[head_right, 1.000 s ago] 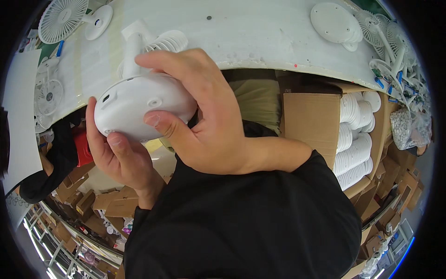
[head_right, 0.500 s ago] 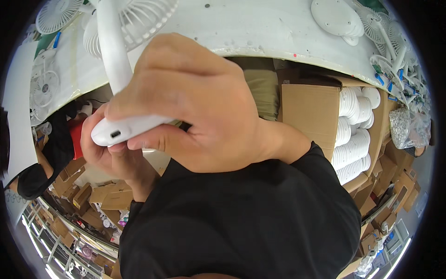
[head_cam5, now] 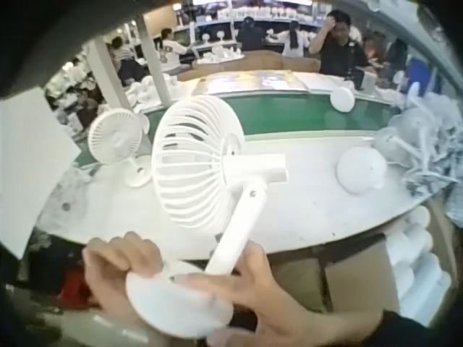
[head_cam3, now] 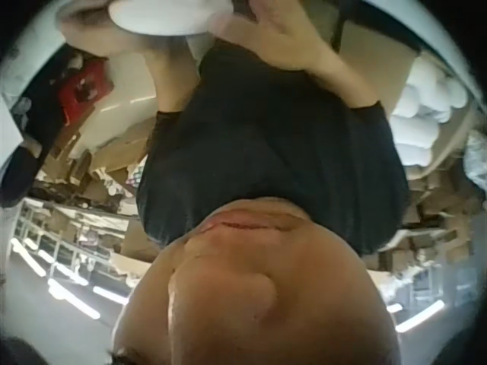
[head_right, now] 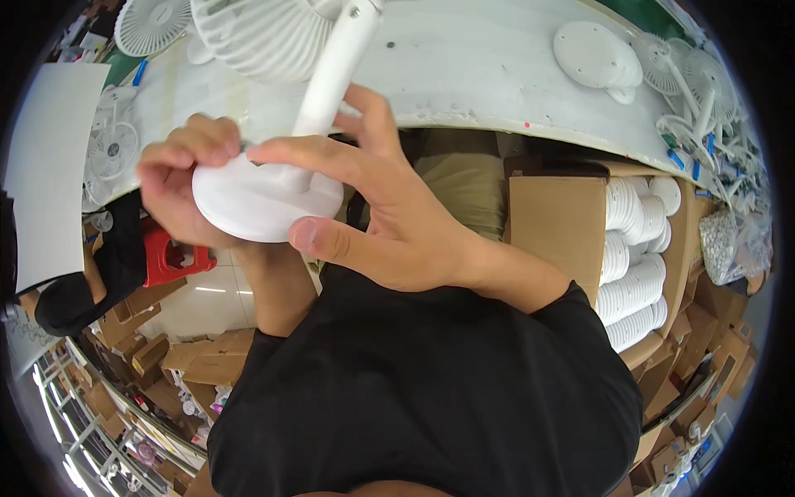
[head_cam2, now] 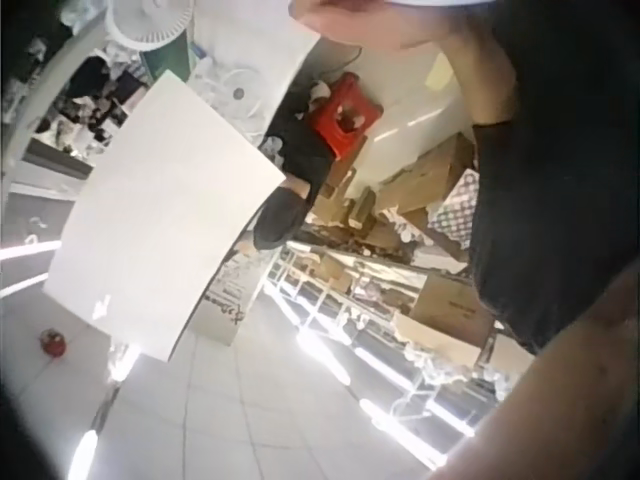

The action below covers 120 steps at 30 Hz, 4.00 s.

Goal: Assembling small portable fans by inserting batteries and attaching the fan head to the base.

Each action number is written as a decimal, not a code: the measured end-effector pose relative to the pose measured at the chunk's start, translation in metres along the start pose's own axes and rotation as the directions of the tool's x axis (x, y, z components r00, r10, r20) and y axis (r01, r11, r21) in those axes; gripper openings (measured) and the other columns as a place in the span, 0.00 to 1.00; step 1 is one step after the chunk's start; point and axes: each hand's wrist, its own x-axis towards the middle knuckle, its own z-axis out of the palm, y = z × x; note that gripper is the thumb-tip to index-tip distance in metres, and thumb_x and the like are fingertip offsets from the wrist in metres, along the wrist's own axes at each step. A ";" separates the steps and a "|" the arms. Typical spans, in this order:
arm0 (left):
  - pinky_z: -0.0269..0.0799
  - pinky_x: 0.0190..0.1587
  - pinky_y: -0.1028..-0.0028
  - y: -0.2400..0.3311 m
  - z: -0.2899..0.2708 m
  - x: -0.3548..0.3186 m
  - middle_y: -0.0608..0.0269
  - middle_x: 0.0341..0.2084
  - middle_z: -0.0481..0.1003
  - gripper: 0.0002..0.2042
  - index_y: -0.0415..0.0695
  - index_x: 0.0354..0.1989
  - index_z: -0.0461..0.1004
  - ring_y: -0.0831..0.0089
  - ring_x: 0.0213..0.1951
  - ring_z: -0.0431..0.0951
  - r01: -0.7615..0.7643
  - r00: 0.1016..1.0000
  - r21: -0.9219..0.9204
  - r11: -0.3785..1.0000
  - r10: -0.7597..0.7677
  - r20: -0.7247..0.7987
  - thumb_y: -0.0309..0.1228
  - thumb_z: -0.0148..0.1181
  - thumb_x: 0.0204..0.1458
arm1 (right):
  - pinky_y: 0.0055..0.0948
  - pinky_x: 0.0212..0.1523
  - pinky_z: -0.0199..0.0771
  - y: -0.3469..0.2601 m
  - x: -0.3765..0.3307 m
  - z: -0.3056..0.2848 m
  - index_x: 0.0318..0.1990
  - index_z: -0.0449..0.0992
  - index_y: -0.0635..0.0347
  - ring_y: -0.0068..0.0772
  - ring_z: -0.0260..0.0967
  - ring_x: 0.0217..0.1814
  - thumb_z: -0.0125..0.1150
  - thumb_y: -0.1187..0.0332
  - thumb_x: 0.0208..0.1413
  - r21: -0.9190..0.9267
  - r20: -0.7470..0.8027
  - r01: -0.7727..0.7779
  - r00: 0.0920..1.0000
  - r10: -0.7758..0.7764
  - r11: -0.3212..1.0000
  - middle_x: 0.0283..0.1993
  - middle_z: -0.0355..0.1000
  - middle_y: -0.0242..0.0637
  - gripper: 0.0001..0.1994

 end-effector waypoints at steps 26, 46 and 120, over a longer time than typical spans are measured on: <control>0.58 0.32 0.76 0.023 0.017 -0.014 0.66 0.14 0.64 0.21 0.46 0.25 0.66 0.75 0.24 0.60 -0.060 0.972 0.328 0.943 -0.020 0.235 0.41 0.32 0.66 | 0.31 0.65 0.55 0.011 0.005 0.015 0.72 0.48 0.62 0.39 0.56 0.66 0.70 0.65 0.51 0.617 0.331 -0.494 0.869 0.367 0.613 0.67 0.56 0.47 0.45; 0.57 0.30 0.76 0.021 0.012 -0.020 0.65 0.17 0.65 0.25 0.43 0.29 0.69 0.77 0.22 0.59 0.111 0.962 0.151 0.982 -0.144 0.232 0.47 0.30 0.66 | 0.39 0.71 0.44 0.016 -0.002 0.021 0.74 0.38 0.59 0.48 0.45 0.74 0.71 0.58 0.47 0.531 0.316 -0.397 0.912 0.260 0.749 0.74 0.44 0.53 0.54; 0.59 0.63 0.62 -0.375 -0.149 0.342 0.47 0.50 0.74 0.17 0.42 0.47 0.77 0.54 0.59 0.66 -0.517 0.793 0.833 -0.197 0.256 0.553 0.31 0.50 0.49 | 0.37 0.34 0.71 0.224 0.176 -0.111 0.33 0.77 0.52 0.44 0.72 0.31 0.54 0.67 0.53 -0.618 -0.450 -0.529 0.844 0.291 0.581 0.27 0.77 0.34 0.06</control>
